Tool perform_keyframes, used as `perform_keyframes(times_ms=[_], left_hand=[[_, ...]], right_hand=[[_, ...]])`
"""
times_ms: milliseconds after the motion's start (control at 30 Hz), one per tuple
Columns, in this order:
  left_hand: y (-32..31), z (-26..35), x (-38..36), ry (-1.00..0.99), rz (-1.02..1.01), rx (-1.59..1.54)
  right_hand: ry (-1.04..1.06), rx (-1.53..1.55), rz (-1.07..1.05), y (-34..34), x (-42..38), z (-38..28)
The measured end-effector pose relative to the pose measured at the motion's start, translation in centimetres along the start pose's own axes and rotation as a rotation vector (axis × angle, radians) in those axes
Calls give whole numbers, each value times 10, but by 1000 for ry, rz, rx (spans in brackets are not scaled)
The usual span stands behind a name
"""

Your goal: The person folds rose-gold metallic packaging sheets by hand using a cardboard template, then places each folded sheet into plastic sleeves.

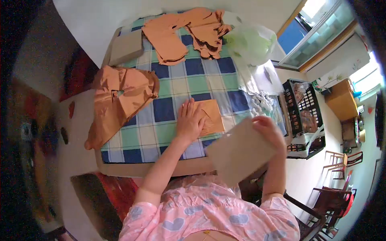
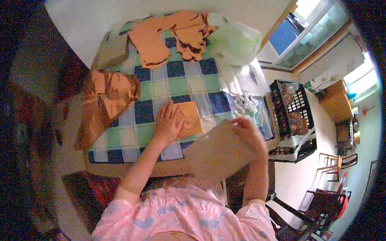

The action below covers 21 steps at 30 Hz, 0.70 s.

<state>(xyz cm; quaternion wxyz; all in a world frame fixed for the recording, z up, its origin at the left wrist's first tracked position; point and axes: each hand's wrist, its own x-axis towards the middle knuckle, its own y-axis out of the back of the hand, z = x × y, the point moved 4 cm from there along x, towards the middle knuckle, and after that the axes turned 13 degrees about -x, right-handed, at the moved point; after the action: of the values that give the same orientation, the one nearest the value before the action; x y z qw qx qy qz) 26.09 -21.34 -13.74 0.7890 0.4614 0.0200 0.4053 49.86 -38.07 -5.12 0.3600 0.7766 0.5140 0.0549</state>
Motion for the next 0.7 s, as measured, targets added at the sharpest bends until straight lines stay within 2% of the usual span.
perform_keyframes(times_ms=[67, 133, 233, 267, 367, 467, 533, 633, 700], left_hand=[[-4, -2, -2, -12, 27, 15], [-7, -4, -2, -22, 38, 24], [-6, -3, 2, -31, 24, 41], [-3, 0, 2, -29, 13, 58], [-1, 2, -1, -14, -5, 81], [-3, -1, -2, -15, 2, 34], [-5, -1, -5, -18, 13, 24], [-6, 1, -15, -4, 26, 54], [-4, 3, -23, 16, 25, 45]], right_hand=[[102, -15, 235, 51, -12, -14], [252, 211, 550, 83, 5, 6], [347, 264, 728, 67, 37, -8], [344, 172, 726, 54, 75, 17], [383, -73, 811, -5, 125, 3], [266, -86, 593, -47, 163, 17], [349, -305, 428, -66, 157, 7], [241, -213, 154, -83, 132, -6], [229, -202, 72, -89, 114, -5]])
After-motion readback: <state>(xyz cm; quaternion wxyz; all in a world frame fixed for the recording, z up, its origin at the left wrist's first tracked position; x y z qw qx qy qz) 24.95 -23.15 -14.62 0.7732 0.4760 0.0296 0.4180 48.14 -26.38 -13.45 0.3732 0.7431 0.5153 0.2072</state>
